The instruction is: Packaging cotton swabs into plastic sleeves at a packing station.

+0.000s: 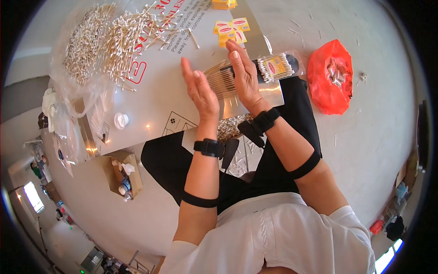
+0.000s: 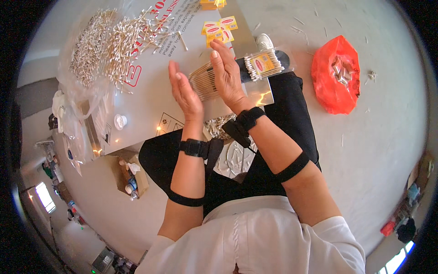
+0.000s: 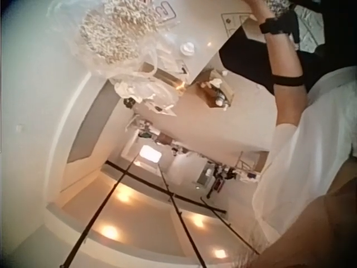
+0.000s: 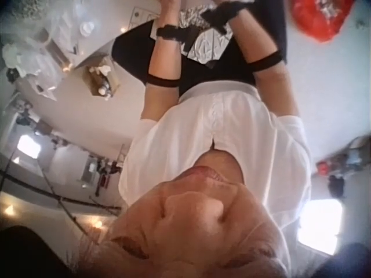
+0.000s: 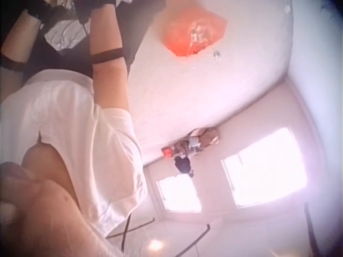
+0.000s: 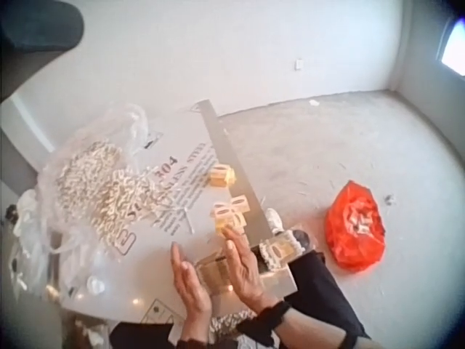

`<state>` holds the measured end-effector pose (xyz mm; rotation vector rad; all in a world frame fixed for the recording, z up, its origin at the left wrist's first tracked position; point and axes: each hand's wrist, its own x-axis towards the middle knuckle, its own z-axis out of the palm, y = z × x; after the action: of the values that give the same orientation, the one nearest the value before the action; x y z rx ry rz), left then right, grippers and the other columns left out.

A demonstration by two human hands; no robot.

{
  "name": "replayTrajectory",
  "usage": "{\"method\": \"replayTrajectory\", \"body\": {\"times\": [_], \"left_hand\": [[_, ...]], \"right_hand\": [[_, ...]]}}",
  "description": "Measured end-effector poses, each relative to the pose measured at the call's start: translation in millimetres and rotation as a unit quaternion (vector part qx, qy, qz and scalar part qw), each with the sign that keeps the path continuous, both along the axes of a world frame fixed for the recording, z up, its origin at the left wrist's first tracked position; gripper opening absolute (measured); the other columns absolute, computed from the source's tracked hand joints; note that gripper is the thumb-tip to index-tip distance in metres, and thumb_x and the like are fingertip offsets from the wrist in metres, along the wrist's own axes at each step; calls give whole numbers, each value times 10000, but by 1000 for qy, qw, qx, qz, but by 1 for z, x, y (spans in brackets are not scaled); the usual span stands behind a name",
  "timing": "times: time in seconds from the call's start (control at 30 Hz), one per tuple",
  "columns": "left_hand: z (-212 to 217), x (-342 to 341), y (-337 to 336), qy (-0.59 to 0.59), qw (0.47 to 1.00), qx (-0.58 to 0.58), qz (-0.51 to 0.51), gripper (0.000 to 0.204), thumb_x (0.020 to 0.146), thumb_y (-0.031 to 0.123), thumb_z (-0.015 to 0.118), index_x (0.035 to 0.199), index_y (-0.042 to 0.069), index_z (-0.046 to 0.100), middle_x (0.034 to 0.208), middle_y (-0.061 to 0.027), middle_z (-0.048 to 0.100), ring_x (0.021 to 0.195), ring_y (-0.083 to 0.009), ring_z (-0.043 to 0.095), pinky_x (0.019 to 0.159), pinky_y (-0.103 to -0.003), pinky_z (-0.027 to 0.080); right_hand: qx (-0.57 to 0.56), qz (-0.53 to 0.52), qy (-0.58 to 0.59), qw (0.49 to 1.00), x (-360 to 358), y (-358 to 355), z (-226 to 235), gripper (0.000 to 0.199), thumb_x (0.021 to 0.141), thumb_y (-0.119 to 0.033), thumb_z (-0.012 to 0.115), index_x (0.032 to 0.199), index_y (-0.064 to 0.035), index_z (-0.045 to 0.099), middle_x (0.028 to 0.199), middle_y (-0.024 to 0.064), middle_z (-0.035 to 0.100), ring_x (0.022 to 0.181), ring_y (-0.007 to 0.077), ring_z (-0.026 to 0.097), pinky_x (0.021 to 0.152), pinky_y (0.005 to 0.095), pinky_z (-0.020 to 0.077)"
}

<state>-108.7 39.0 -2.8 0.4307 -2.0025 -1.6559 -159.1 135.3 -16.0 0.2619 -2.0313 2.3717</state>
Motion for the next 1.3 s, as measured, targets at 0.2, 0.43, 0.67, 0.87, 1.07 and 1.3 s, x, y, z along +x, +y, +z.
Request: {"method": "replayTrajectory", "body": {"times": [0.2,0.43,0.67,0.87,1.07,1.3], "left_hand": [[-4,-3,-10,89,978,186,-11,649,1044,420,376,1479,-52,283,1538,-199,301,1431,-297,286,1175,-423,208],[3,38,-30,-38,983,-158,-83,598,1001,304,491,1479,-8,312,1522,-207,341,1412,-343,332,1163,-434,251],[11,66,-15,-111,908,-383,-130,804,866,329,667,1499,24,276,1565,-207,258,1449,-366,248,1172,-508,185],[18,62,-4,-220,826,-493,-165,1008,793,559,676,1526,46,210,1604,-175,157,1481,-344,163,1160,-589,133],[15,62,-5,-198,824,-503,-169,971,818,601,616,1520,44,240,1600,-146,196,1484,-303,175,1165,-587,121],[10,61,-4,-200,818,-513,-166,930,841,583,598,1515,41,258,1596,-131,214,1480,-280,194,1170,-582,120]], "right_hand": [[-163,24,-126,978,1,3,5,482,1055,-311,418,1370,49,477,1421,150,478,1332,220,443,1138,349,338],[-121,-2,-144,982,20,41,16,365,1026,-192,502,1293,53,544,1282,128,587,1192,191,571,1047,314,444],[205,55,-65,975,45,73,24,155,890,17,604,1035,30,656,977,27,647,810,98,611,751,224,487],[306,42,36,950,48,69,26,121,791,-2,650,906,-38,663,834,120,612,769,294,648,672,348,513],[327,45,53,943,49,67,28,101,795,-28,653,891,-51,677,856,120,609,774,322,639,670,395,513],[340,53,56,937,52,66,31,92,797,-37,664,886,-44,685,858,124,606,781,320,644,677,390,517]]}}
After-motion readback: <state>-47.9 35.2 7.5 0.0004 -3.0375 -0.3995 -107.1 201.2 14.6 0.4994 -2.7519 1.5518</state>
